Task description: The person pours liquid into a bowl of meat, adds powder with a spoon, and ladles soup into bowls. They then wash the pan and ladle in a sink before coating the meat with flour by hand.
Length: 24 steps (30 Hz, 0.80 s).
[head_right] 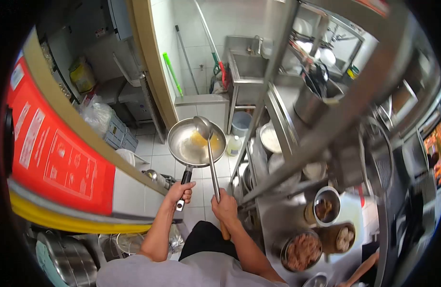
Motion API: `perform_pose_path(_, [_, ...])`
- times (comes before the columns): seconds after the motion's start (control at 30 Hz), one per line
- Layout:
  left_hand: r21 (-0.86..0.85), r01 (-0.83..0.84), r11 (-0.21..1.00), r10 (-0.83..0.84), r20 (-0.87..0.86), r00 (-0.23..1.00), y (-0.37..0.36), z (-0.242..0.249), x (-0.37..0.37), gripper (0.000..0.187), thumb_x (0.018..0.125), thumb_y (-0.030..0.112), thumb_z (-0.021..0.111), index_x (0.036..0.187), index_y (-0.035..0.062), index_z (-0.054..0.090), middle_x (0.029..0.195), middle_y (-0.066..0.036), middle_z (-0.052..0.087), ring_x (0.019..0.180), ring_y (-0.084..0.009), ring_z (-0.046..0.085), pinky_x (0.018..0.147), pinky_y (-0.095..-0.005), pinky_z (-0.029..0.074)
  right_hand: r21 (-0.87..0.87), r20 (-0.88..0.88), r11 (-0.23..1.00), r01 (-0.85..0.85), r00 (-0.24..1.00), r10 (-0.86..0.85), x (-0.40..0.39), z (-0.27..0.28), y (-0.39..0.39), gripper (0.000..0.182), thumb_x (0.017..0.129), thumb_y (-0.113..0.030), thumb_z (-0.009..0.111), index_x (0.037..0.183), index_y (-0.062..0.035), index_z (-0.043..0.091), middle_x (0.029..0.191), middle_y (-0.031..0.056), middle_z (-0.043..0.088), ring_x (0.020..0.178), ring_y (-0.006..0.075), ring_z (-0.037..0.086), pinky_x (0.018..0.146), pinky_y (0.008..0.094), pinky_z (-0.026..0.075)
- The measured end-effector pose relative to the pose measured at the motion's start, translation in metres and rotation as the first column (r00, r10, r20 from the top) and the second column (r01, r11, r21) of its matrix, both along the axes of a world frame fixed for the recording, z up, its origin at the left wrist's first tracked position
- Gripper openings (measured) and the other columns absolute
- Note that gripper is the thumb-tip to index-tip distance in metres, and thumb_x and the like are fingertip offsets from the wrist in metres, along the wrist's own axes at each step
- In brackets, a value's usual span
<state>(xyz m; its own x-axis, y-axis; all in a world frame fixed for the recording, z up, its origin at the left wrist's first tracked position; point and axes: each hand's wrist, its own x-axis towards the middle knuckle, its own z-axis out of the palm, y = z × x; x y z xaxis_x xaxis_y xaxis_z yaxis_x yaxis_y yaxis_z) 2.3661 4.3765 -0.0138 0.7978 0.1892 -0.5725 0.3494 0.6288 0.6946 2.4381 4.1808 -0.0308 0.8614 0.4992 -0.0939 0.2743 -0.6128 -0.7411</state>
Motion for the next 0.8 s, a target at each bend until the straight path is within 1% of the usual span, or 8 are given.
perform_pose_path(0.2, [0.088,0.057,0.994,-0.062,0.057,0.996,0.108,0.014,0.161,0.032,0.087,0.023,0.07,0.07,0.0145,0.044,0.054,0.005,0.043,0.04,-0.0057,0.04,0.039,-0.0258,0.039,0.087,0.089,0.993,0.082,0.992,-0.09,0.146,-0.04,0.11,0.026,0.086,-0.024,0.058,0.103,-0.0033,0.056,0.066,0.024,0.061,0.068,0.0458,0.062,0.064,0.055,0.046])
perform_pose_path(0.23, [0.088,0.079,0.993,-0.083,0.044,0.996,0.125,0.011,0.188,0.031,0.087,0.023,0.07,0.071,0.0142,0.045,0.053,0.006,0.043,0.04,-0.0055,0.04,0.039,-0.0253,0.039,0.093,0.022,0.991,0.096,0.995,-0.098,0.171,-0.024,0.127,0.027,0.086,-0.023,0.058,0.105,-0.0029,0.057,0.062,0.0229,0.059,0.062,0.0432,0.061,0.059,0.0519,0.045])
perform_pose_path(0.33, [0.07,0.128,0.989,-0.132,0.045,0.99,0.184,0.011,0.273,0.029,0.087,0.023,0.07,0.074,0.0138,0.046,0.054,0.006,0.042,0.041,-0.0049,0.041,0.039,-0.0244,0.039,0.105,0.01,0.985,0.139,0.99,-0.141,0.245,-0.023,0.161,0.028,0.086,-0.022,0.058,0.105,-0.0026,0.057,0.059,0.0214,0.058,0.057,0.0406,0.06,0.055,0.0491,0.044])
perform_pose_path(0.37, [0.067,0.161,0.985,-0.164,0.044,0.985,0.199,0.011,0.293,0.029,0.087,0.022,0.07,0.074,0.0137,0.046,0.054,0.007,0.041,0.041,-0.0048,0.042,0.039,-0.0242,0.039,0.126,-0.123,0.971,0.202,0.975,-0.187,0.267,-0.033,0.167,0.028,0.086,-0.023,0.059,0.104,-0.0023,0.058,0.057,0.0201,0.057,0.054,0.039,0.059,0.055,0.0476,0.044])
perform_pose_path(0.43, [0.037,0.221,0.975,-0.222,0.021,0.975,0.225,0.021,0.341,0.028,0.087,0.022,0.07,0.075,0.0137,0.046,0.054,0.006,0.041,0.041,-0.0046,0.042,0.038,-0.0243,0.039,-0.018,-0.106,0.971,0.239,0.965,-0.24,0.312,0.007,0.185,0.031,0.085,-0.024,0.06,0.109,-0.0033,0.059,0.059,0.0201,0.059,0.056,0.0395,0.06,0.056,0.0478,0.046])
perform_pose_path(0.6, [0.091,0.309,0.947,-0.308,-0.024,0.951,0.265,0.047,0.47,0.03,0.087,0.023,0.07,0.073,0.0141,0.045,0.052,0.007,0.041,0.038,-0.003,0.038,0.035,-0.0236,0.035,-0.051,-0.049,0.944,0.327,0.943,-0.33,0.412,0.03,0.229,0.034,0.084,-0.023,0.059,0.113,-0.0043,0.06,0.066,0.0243,0.062,0.068,0.0463,0.061,0.068,0.0537,0.048])
perform_pose_path(0.63, [0.105,0.33,0.938,-0.329,-0.025,0.944,0.271,0.051,0.497,0.03,0.089,0.023,0.068,0.072,0.0144,0.045,0.052,0.007,0.041,0.038,-0.0038,0.039,0.036,-0.0238,0.035,-0.028,-0.077,0.936,0.352,0.932,-0.353,0.432,0.036,0.241,0.032,0.082,-0.022,0.059,0.107,-0.0019,0.059,0.07,0.0266,0.063,0.075,0.0489,0.061,0.074,0.0553,0.047])
perform_pose_path(0.8, [0.143,0.408,0.902,-0.411,-0.007,0.911,0.29,0.037,0.631,0.026,0.091,0.021,0.063,0.075,0.0136,0.044,0.055,0.005,0.044,0.042,-0.006,0.042,0.039,-0.0268,0.039,0.021,-0.022,0.897,0.441,0.897,-0.441,0.535,0.022,0.28,0.029,0.077,-0.024,0.061,0.092,0.0008,0.057,0.076,0.0272,0.064,0.078,0.0473,0.062,0.074,0.0535,0.049])
